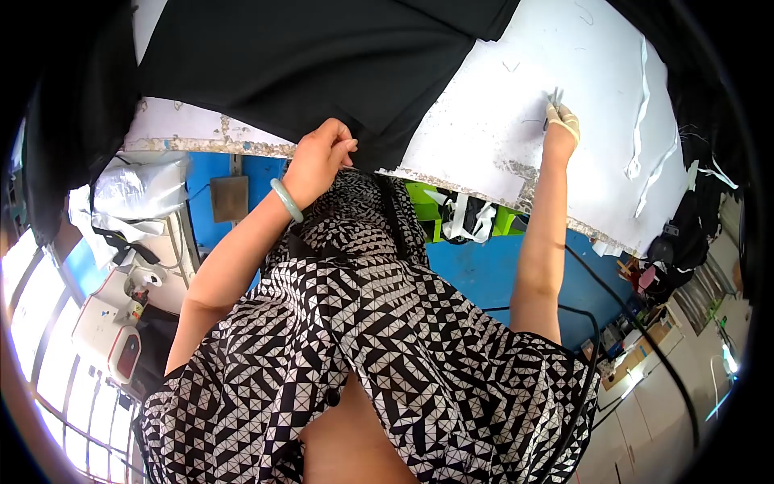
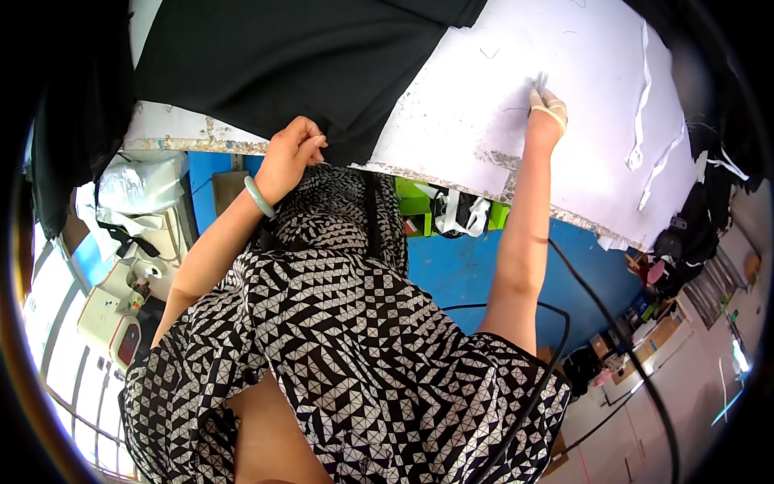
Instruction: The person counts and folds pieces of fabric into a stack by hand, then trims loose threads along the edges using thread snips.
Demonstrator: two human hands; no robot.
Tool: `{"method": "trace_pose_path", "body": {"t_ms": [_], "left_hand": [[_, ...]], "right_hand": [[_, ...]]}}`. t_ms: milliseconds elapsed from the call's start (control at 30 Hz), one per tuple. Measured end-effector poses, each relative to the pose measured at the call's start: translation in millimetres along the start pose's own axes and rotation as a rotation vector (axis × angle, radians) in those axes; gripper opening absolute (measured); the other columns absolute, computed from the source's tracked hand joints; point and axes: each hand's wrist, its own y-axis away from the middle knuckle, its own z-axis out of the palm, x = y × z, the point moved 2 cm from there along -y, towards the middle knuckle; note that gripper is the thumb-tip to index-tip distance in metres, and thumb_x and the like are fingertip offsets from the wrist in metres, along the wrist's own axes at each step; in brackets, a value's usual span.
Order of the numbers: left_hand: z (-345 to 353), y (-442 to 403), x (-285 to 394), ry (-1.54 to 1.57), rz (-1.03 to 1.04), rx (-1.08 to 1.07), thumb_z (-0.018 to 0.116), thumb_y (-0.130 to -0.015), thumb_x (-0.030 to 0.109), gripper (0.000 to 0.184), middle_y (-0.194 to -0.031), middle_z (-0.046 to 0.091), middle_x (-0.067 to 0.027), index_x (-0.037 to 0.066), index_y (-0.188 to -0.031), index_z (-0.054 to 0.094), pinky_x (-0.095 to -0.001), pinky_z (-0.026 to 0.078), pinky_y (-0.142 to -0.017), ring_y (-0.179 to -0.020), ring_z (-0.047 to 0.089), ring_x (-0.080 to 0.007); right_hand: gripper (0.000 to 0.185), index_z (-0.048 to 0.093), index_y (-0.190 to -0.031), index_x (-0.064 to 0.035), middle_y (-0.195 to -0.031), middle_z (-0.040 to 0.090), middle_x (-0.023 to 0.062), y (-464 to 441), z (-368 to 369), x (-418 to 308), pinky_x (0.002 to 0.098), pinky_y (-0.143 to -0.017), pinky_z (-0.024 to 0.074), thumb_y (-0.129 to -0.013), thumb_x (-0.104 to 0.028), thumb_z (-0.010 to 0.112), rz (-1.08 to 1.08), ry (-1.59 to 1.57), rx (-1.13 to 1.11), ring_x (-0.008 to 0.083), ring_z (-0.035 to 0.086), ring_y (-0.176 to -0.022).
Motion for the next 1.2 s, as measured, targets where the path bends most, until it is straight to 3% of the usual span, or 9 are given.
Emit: {"method": "trace_pose_path", "body": {"t_ms": [133, 200, 267, 367, 633, 733, 1033, 1133, 1200], "left_hand": [[0.4, 0.4, 14.6, -0.307, 0.394, 0.164, 0.065, -0.091, 0.002, 0.01, -0.084, 0.059, -0.0077, -0.001, -0.088, 0.056, -0.0296, 0.047, -0.061, -0.064, 0.058, -0.018], [0.7, -1.7, 10.6, -0.301, 0.314, 0.118, 0.066, -0.09, 0.003, 0.011, -0.083, 0.056, -0.008, -0.001, -0.086, 0.058, -0.0314, 0.045, -0.061, -0.064, 0.057, -0.0183], [0.3, -5.0, 7.6, -0.283, 0.259, 0.081, 0.068, -0.089, 0.004, 0.012, -0.082, 0.055, -0.0082, -0.001, -0.085, 0.058, -0.0322, 0.045, -0.06, -0.063, 0.056, -0.0181], [0.2, -8.1, 5.3, -0.239, 0.213, 0.049, 0.069, -0.089, 0.006, 0.013, -0.08, 0.054, -0.0079, -0.001, -0.085, 0.059, -0.0319, 0.045, -0.059, -0.061, 0.055, -0.0171], [-0.2, -12.7, 6.2, -0.223, 0.167, 0.037, 0.069, -0.089, 0.007, 0.013, -0.079, 0.055, -0.0068, -0.001, -0.084, 0.059, -0.0309, 0.044, -0.056, -0.059, 0.054, -0.0148], [-1.9, -13.7, 9.6, -0.221, 0.093, 0.011, 0.071, -0.085, 0.011, 0.013, -0.084, 0.062, -0.0121, 0.0, -0.084, 0.063, -0.0403, 0.048, -0.07, -0.077, 0.062, -0.0313], [-5.6, -19.1, 14.1, -0.186, 0.015, -0.074, 0.072, -0.085, 0.012, 0.015, -0.083, 0.062, -0.0125, 0.0, -0.083, 0.064, -0.0391, 0.048, -0.069, -0.076, 0.062, -0.0298], [-2.8, -19.8, 10.1, -0.204, 0.127, -0.033, 0.07, -0.088, 0.008, 0.013, -0.076, 0.056, -0.0062, -0.001, -0.084, 0.061, -0.0318, 0.044, -0.06, -0.065, 0.054, -0.0154], [-0.6, -19.2, 10.3, -0.227, 0.16, -0.006, 0.07, -0.088, 0.008, 0.013, -0.077, 0.056, -0.0065, -0.001, -0.084, 0.061, -0.0324, 0.044, -0.061, -0.066, 0.054, -0.0152]], "right_hand": [[0.026, 0.07, -0.12, -0.0037, -0.111, 0.071, 0.01, 65.8, 7.0, -58.1, 0.0324, -0.092, 0.0507, -0.097, -0.015, 0.063, -0.647, -0.231, -0.176, 0.0207, 0.065, -0.102], [0.028, 0.075, -0.115, -0.0143, -0.116, 0.071, 0.0056, 114.5, 8.1, -115.6, 0.0316, -0.091, 0.0516, -0.095, -0.031, 0.064, -0.053, -0.171, -0.654, 0.0193, 0.067, -0.1], [0.03, 0.075, -0.114, -0.0174, -0.107, 0.072, 0.0043, 145.0, 27.9, -134.2, 0.0331, -0.083, 0.0535, -0.093, -0.035, 0.063, -0.698, 0.051, -0.688, 0.0195, 0.067, -0.094], [0.036, 0.076, -0.112, -0.0181, -0.085, 0.064, 0.0034, 170.3, 51.8, -139.9, 0.038, -0.073, 0.0526, -0.083, -0.038, 0.07, -1.081, 0.267, -0.625, 0.0241, 0.063, -0.081], [0.033, 0.076, -0.109, -0.0182, -0.083, 0.064, 0.0024, 184.6, 60.6, -142.2, 0.0377, -0.069, 0.053, -0.078, -0.029, 0.074, -1.127, 0.374, -0.625, 0.0229, 0.063, -0.08], [0.033, 0.077, -0.109, -0.0179, -0.082, 0.064, 0.0024, 184.4, 58.5, -146.0, 0.038, -0.072, 0.0523, -0.078, -0.028, 0.074, -1.081, 0.343, -0.648, 0.0233, 0.062, -0.081], [0.028, 0.076, -0.103, -0.015, -0.081, 0.064, 0.0033, 188.6, 59.0, -150.3, 0.0369, -0.068, 0.0523, -0.078, -0.026, 0.075, -1.16, 0.383, -0.606, 0.0227, 0.063, -0.078], [0.022, 0.075, -0.098, -0.0156, -0.081, 0.064, 0.0049, 194.3, 65.3, -151.2, 0.036, -0.065, 0.0527, -0.079, -0.026, 0.073, -1.231, 0.443, -0.561, 0.0225, 0.065, -0.078], [0.018, 0.075, -0.095, -0.0155, -0.079, 0.063, 0.0055, 198.0, 67.6, -151.4, 0.0361, -0.065, 0.0527, -0.079, -0.024, 0.073, -1.246, 0.496, -0.551, 0.0229, 0.065, -0.078]]}}
